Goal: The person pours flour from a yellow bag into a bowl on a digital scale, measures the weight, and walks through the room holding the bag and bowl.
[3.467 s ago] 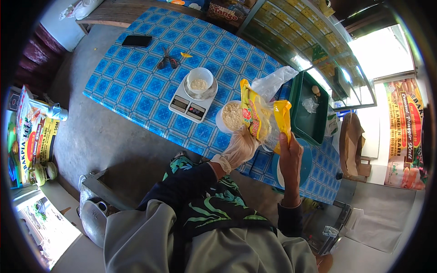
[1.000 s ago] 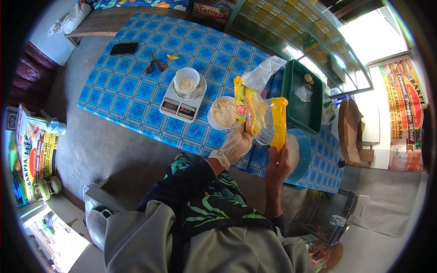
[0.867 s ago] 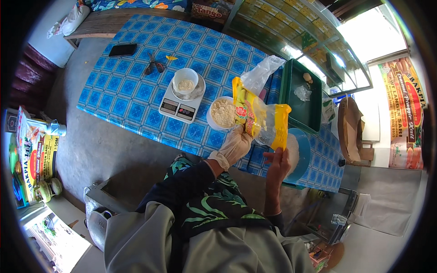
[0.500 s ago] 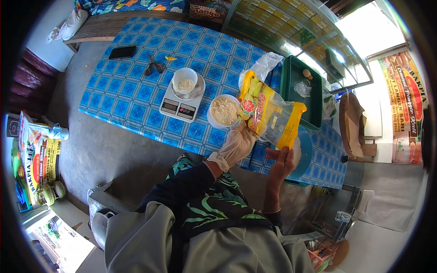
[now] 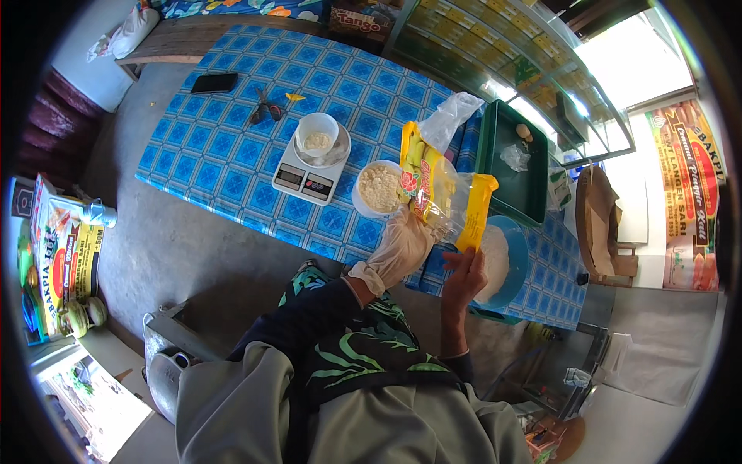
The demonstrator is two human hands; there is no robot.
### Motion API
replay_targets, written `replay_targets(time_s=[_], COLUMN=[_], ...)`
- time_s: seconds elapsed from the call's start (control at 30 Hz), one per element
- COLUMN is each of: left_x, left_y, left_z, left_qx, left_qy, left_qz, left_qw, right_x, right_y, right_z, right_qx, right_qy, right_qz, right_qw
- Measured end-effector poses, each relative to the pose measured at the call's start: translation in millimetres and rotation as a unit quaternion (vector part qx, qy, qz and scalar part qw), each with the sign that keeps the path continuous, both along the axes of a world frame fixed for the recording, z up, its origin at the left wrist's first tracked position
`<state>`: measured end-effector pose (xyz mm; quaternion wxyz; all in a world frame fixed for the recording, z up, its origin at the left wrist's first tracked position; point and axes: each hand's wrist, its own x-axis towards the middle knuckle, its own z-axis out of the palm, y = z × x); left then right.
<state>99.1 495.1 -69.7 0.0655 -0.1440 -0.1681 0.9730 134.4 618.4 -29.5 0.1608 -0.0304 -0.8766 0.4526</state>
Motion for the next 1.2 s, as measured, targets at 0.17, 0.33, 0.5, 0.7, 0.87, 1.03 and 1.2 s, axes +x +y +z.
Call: replay_targets(time_s=[0.17,0.33,0.5,0.7,0.87,1.03,1.2], left_x=[0.6,-0.5,-2.5,-4.7,-4.6,-7.5,-14.9], left_y=[0.6,-0.3,-4.3,-4.8,-6.6,-6.6,-1.3], left_z=[-0.5,-1.1,-9.9,-1.2,2.5,7.8,-9.2], left_qx=[0.006,-0.024,0.026,0.046,0.024,-0.004,-0.034], left_qy=[-0.017,0.043,0.000,0.035,0.038,0.032,-0.012], left_qz=[0.007,0.059,0.032,0.060,0.057,0.080,0.089], left_qw=[1.000,0.997,0.999,0.997,0.997,0.996,0.995], right_x=[-3.7,-9.0,-10.9,-10.1,-13.0,-19.5,-20.1], right_y=[-0.7,5.9,7.8,12.4,10.2,21.9,29.8], right_z=[12.0,5.5,12.2,16.1,28.0,14.3,16.9], right_qx=[-0.051,0.058,0.027,0.022,-0.013,0.057,0.029], right_qy=[-0.008,0.003,0.003,0.011,-0.041,0.011,-0.063], right_qz=[0.001,0.046,0.029,0.027,0.031,0.041,0.053], right_qw=[0.999,0.997,0.999,0.999,0.999,0.997,0.996])
